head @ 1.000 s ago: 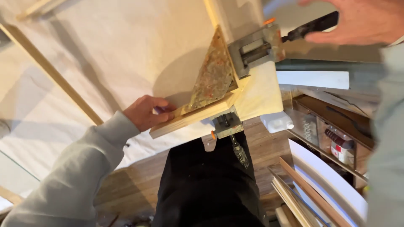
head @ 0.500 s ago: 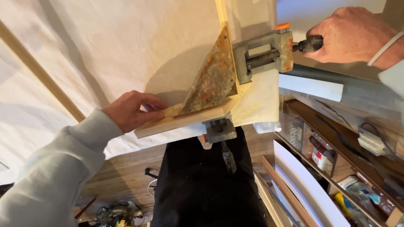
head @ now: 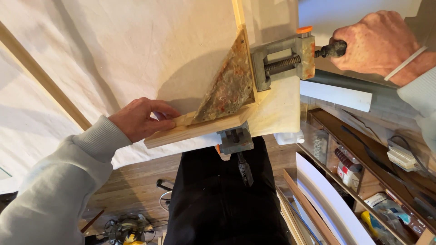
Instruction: The person applies glue to the end of a wooden frame moulding piece, then fits the mitered pieces together to form a rectangular frame corner. They place the joined frame into a corner clamping vise and turn the vise handle to clamp the corner tight, adjusting the frame pieces as they work.
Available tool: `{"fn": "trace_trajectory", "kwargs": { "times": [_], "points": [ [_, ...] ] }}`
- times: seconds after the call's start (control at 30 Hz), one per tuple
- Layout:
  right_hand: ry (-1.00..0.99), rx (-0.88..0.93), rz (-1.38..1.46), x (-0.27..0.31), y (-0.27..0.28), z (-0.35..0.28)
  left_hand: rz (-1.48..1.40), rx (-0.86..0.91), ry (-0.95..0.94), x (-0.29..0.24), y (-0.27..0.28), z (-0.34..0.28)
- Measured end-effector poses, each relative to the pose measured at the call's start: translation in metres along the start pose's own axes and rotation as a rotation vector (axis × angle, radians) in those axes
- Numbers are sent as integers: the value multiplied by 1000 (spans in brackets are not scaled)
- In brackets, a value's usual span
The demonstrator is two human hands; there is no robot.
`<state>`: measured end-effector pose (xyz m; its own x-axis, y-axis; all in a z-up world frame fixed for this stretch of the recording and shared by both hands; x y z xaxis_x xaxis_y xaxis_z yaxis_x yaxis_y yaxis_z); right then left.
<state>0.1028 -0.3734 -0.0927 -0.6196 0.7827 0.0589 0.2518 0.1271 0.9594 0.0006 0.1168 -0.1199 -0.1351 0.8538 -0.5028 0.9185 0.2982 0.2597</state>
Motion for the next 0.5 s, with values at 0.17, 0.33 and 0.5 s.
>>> {"fn": "trace_trajectory", "kwargs": {
  "times": [0.17, 0.33, 0.5],
  "points": [
    [11, -86, -22, 63, -7, 44, -18, -3, -65, -4, 1, 1],
    [23, -343, -34, 59, -21, 23, -18, -11, -66, -1, -3, 2],
    [-4, -237, -71, 64, -2, 21, -12, -2, -45, 1, -3, 4]
  ]
}}
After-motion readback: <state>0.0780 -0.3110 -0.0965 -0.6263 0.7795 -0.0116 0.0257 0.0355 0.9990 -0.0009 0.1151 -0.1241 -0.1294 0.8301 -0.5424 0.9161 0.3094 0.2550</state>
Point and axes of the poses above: each hand's wrist, its own z-axis towards the middle knuckle, its own y-axis out of the back of the hand, x = y × z, the point moved 8 cm from there along z, towards the middle knuckle, and after that the axes turned 4 degrees about z, right-handed, at the moved point
